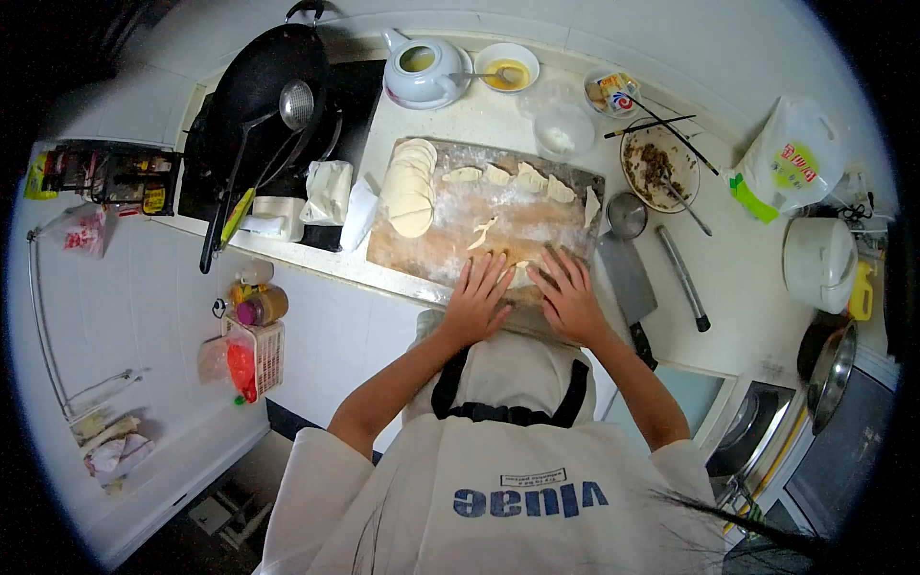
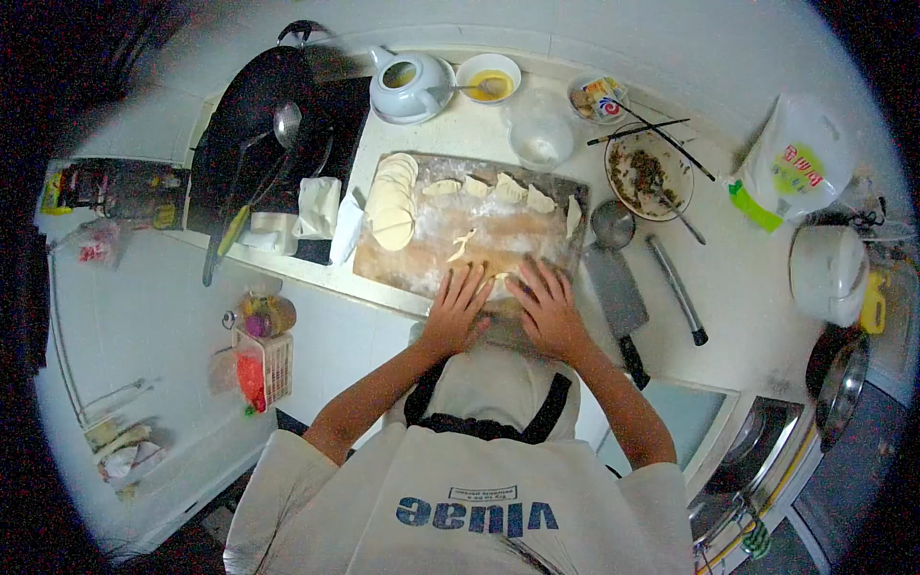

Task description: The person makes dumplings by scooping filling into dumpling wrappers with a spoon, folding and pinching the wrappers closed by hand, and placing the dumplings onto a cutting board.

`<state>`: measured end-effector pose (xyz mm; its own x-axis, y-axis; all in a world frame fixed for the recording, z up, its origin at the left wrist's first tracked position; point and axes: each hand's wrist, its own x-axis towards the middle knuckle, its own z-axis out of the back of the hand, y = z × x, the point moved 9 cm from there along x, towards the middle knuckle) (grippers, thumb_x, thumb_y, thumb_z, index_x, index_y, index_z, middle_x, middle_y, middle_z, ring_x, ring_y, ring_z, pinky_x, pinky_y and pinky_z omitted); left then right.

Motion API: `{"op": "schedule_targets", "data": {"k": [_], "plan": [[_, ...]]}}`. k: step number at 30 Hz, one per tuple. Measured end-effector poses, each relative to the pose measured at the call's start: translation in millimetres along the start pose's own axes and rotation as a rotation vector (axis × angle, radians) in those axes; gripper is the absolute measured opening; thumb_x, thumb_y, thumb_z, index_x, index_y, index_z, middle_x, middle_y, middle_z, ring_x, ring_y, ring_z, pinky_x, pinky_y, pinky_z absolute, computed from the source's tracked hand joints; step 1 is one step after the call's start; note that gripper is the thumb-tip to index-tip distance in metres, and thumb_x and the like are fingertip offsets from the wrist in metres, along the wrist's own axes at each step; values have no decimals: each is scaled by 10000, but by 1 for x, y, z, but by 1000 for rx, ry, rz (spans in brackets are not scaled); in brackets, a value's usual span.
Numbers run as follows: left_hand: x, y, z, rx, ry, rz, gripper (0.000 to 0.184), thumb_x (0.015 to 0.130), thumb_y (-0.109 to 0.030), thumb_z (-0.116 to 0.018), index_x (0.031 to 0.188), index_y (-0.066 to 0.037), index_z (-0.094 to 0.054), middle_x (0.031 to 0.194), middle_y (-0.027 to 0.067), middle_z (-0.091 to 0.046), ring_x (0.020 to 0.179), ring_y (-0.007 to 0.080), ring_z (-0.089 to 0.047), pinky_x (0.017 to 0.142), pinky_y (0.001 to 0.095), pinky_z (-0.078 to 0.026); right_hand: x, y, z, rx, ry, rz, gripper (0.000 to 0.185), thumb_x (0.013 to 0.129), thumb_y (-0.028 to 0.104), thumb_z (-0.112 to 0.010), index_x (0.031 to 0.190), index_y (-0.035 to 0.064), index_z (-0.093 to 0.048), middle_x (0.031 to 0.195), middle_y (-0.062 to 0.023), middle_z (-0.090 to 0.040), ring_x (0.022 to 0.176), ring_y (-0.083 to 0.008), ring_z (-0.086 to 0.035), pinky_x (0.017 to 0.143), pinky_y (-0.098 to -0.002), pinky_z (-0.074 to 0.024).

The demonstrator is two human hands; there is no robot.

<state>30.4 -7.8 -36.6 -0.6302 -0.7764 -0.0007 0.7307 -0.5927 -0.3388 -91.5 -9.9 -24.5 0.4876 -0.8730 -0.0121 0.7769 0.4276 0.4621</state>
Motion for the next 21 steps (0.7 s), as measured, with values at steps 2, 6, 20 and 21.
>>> {"op": "schedule_targets", "data": {"k": [2,6,20,21], "plan": [[0,0,-1,-7,-11,-2,639,817,-350,-526,1347,-60,-319,1411,168,-261,1298,349,-240,1042,504,-182,3,2,1,5,16,4,570,767,128,-499,1324,168,-384,1413,-116,-261,1290,-337,-233,1036,-524,-174],[3,0,1,-9,-19,-9,631,821,-354,-522,1345,-63,-324,1408,174,-264,1294,346,-250,1042,495,-190,5,0,-4,-28,19,1,594,752,133,-513,1328,172,-377,1414,-119,-260,1294,-327,-233,1035,-523,-181],[8,3,-1,-124,11,-41,703,712,-253,-658,1323,-75,-358,1372,216,-290,1279,371,-269,1045,500,-205,13,-2,-1,-89,47,74,577,745,152,-562,1302,165,-411,1401,-147,-269,1290,-312,-251,1036,-485,-210],[9,2,-1,-117,30,-35,701,710,-243,-661,1321,-74,-361,1365,216,-299,1274,375,-275,1044,502,-207,12,-4,-1,-85,34,78,557,754,148,-556,1294,159,-420,1394,-148,-276,1286,-316,-256,1034,-483,-210]]}}
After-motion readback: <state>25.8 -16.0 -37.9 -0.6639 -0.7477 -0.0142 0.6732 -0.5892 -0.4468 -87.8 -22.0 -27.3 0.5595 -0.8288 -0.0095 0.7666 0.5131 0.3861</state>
